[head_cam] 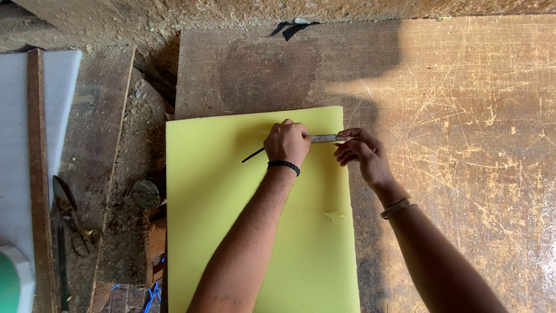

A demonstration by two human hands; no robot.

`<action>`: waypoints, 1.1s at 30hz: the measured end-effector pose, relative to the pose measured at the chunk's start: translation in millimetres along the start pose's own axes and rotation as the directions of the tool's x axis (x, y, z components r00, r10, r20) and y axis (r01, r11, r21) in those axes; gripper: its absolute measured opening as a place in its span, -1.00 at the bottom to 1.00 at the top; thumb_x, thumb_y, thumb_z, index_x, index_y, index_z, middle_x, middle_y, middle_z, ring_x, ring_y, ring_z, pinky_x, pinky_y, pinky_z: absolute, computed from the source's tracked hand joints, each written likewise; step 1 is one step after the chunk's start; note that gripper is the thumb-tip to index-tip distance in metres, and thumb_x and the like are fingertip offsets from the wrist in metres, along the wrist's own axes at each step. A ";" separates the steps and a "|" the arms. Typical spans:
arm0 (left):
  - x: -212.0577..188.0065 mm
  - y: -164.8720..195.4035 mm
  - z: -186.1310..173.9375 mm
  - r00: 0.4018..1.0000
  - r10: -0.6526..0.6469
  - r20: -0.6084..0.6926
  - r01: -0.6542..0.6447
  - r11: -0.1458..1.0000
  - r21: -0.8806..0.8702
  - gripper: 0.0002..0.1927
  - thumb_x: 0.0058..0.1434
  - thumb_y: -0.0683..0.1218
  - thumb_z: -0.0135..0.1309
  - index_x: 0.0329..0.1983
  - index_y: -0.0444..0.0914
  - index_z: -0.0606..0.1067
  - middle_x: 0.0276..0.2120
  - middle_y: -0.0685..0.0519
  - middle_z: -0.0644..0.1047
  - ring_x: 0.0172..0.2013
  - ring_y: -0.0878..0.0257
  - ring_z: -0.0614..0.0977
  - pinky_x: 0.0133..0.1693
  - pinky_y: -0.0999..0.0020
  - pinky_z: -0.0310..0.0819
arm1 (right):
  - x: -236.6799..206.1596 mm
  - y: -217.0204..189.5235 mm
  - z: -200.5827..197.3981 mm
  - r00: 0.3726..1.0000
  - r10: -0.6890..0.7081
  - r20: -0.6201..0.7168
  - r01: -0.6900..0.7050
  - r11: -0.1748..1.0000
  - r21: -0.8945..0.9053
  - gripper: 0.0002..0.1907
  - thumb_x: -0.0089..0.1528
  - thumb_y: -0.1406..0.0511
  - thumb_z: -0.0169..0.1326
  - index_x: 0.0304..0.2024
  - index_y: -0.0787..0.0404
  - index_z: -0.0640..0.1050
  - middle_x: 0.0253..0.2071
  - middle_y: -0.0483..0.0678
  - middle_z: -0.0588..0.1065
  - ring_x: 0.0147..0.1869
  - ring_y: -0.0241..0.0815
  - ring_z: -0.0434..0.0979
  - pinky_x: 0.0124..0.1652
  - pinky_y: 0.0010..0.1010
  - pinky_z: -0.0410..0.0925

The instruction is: The person measures and marks a yellow foam sheet using a tape measure and pencil, then uses a wooden straightedge to draw straight lines. They apply adhesive to the foam using a spray gun and attach a wooden panel to the foam, pressing it into place.

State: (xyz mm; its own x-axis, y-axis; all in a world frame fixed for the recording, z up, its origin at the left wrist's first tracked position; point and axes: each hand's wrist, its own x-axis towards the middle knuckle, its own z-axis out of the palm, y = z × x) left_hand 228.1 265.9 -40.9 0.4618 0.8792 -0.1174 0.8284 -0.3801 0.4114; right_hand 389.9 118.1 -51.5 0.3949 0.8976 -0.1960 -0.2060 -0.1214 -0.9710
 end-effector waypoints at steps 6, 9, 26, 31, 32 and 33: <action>1.1 1.0 -1.9 1.000 -0.015 0.001 0.015 1.000 -0.009 -0.92 0.07 -0.03 0.32 -0.51 -0.04 0.66 -0.31 0.16 0.62 -0.19 0.12 0.64 -0.23 0.13 0.61 | 10.3 10.9 9.3 0.995 0.100 -0.017 -0.101 0.967 -0.233 -0.86 0.28 0.42 0.09 -0.15 0.39 0.59 -0.30 -0.01 0.62 -0.24 -0.28 0.62 -0.15 -0.46 0.51; 0.0 1.4 -0.9 0.999 -0.001 -0.035 0.001 1.000 -0.005 -0.92 0.06 -0.04 0.31 -0.53 -0.04 0.65 -0.32 0.16 0.62 -0.19 0.12 0.63 -0.24 0.12 0.61 | 12.3 11.2 10.7 0.992 0.122 -0.038 -0.127 0.965 -0.230 -0.85 0.27 0.42 0.11 -0.12 0.36 0.60 -0.29 -0.03 0.63 -0.25 -0.30 0.62 -0.17 -0.48 0.51; -1.8 1.9 1.5 1.000 -0.006 -0.026 0.006 1.000 -0.012 -0.89 0.09 -0.04 0.32 -0.51 -0.06 0.63 -0.32 0.15 0.62 -0.16 0.15 0.64 -0.22 0.14 0.61 | 13.9 3.2 17.3 0.983 0.147 -0.110 -0.174 0.935 -0.310 -0.88 0.29 0.34 0.14 -0.21 0.29 0.62 -0.37 -0.04 0.62 -0.34 -0.32 0.59 -0.25 -0.43 0.50; -1.5 0.1 5.5 0.997 0.016 -0.072 -0.017 1.000 -0.015 -0.90 0.05 -0.03 0.32 -0.53 -0.06 0.64 -0.34 0.15 0.62 -0.18 0.12 0.63 -0.22 0.13 0.60 | 12.6 5.2 16.1 0.976 0.184 -0.117 -0.214 0.914 -0.346 -0.88 0.29 0.36 0.12 -0.24 0.32 0.62 -0.39 -0.02 0.61 -0.35 -0.28 0.58 -0.26 -0.37 0.50; -1.4 -0.8 7.0 0.998 0.011 -0.068 -0.012 1.000 -0.010 -0.91 0.06 -0.03 0.32 -0.53 -0.06 0.64 -0.33 0.15 0.62 -0.18 0.12 0.63 -0.22 0.13 0.60 | 12.5 6.6 15.5 0.974 0.181 -0.137 -0.217 0.919 -0.329 -0.88 0.29 0.35 0.12 -0.23 0.29 0.61 -0.39 -0.05 0.62 -0.35 -0.29 0.60 -0.26 -0.38 0.51; -1.0 -1.4 8.7 0.998 0.007 -0.066 -0.007 1.000 -0.008 -0.91 0.06 -0.04 0.31 -0.53 -0.05 0.64 -0.33 0.15 0.62 -0.18 0.13 0.63 -0.22 0.13 0.60 | 12.1 8.0 13.9 0.969 0.206 -0.133 -0.241 0.906 -0.348 -0.88 0.29 0.36 0.12 -0.24 0.32 0.62 -0.39 -0.03 0.62 -0.35 -0.27 0.60 -0.24 -0.38 0.52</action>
State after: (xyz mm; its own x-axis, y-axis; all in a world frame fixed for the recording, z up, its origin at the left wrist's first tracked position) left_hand 229.3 263.1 -49.2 0.4454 0.8937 -0.0548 0.8225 -0.3842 0.4194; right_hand 380.6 133.8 -59.8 0.4595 0.7887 -0.4084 0.0301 -0.4735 -0.8803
